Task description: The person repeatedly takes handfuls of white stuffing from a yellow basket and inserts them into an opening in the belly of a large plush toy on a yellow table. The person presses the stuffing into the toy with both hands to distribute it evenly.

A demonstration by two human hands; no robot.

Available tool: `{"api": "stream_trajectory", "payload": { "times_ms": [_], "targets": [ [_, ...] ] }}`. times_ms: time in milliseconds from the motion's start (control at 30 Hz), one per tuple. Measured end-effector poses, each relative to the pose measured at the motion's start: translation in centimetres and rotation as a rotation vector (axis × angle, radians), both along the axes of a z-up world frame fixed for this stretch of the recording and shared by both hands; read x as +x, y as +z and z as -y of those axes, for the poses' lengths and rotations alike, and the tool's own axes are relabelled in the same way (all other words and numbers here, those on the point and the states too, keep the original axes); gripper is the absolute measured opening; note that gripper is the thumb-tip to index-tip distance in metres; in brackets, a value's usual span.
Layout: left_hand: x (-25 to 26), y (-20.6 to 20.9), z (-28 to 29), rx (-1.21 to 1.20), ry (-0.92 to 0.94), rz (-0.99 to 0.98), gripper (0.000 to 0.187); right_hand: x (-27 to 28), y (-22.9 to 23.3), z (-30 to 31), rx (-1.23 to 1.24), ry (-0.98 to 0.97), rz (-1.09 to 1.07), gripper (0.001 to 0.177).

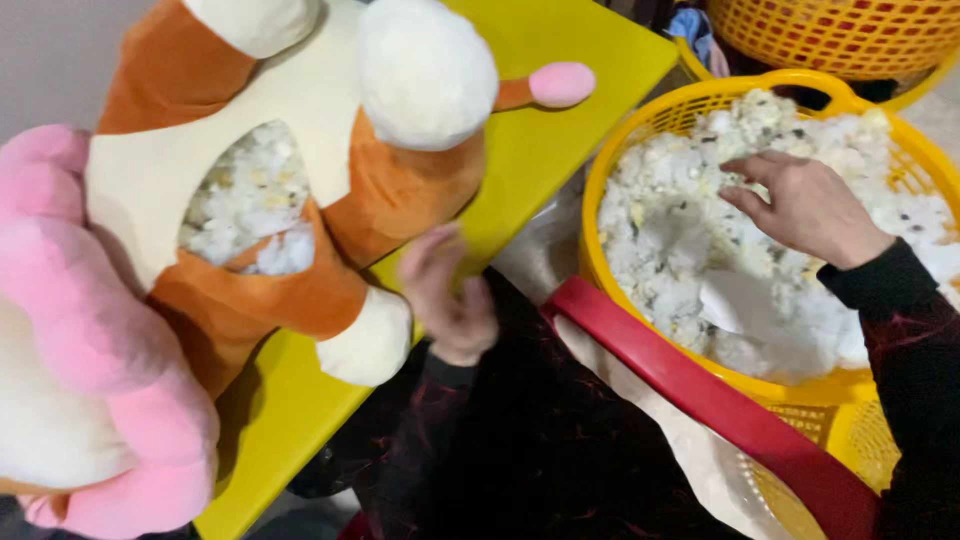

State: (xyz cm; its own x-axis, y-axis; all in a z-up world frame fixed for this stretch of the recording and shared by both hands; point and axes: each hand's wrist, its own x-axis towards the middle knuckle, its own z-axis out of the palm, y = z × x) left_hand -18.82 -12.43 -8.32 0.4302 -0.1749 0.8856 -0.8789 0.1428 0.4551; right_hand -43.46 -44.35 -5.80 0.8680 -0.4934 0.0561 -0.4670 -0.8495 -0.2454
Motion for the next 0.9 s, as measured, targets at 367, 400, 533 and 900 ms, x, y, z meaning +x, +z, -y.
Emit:
{"api": "stream_trajectory", "payload": {
  "times_ms": [367, 400, 533, 900],
  "targets": [
    [-10.1, -7.9, 13.9, 0.924, -0.684, -0.042, 0.047, -1.7, -14.4, 2.2, 0.195, -0.288, -0.146, 0.079],
    [-10.0, -8.4, 14.0, 0.91, -0.687, -0.069, 0.046, -0.9, -14.7, 1.8, 0.261, -0.225, -0.105, 0.076],
    [-10.4, -9.6, 13.8, 0.897, -0.671, -0.137, 0.044, 1.0, -16.9, -0.3, 0.298, 0.034, -0.071, 0.039],
    [-10.9, -9.8, 13.5, 1.041, -0.567, -0.066, 0.038, 6.1, -18.9, 10.2, 0.261, -0.323, 0.32, 0.101]
  ]
}}
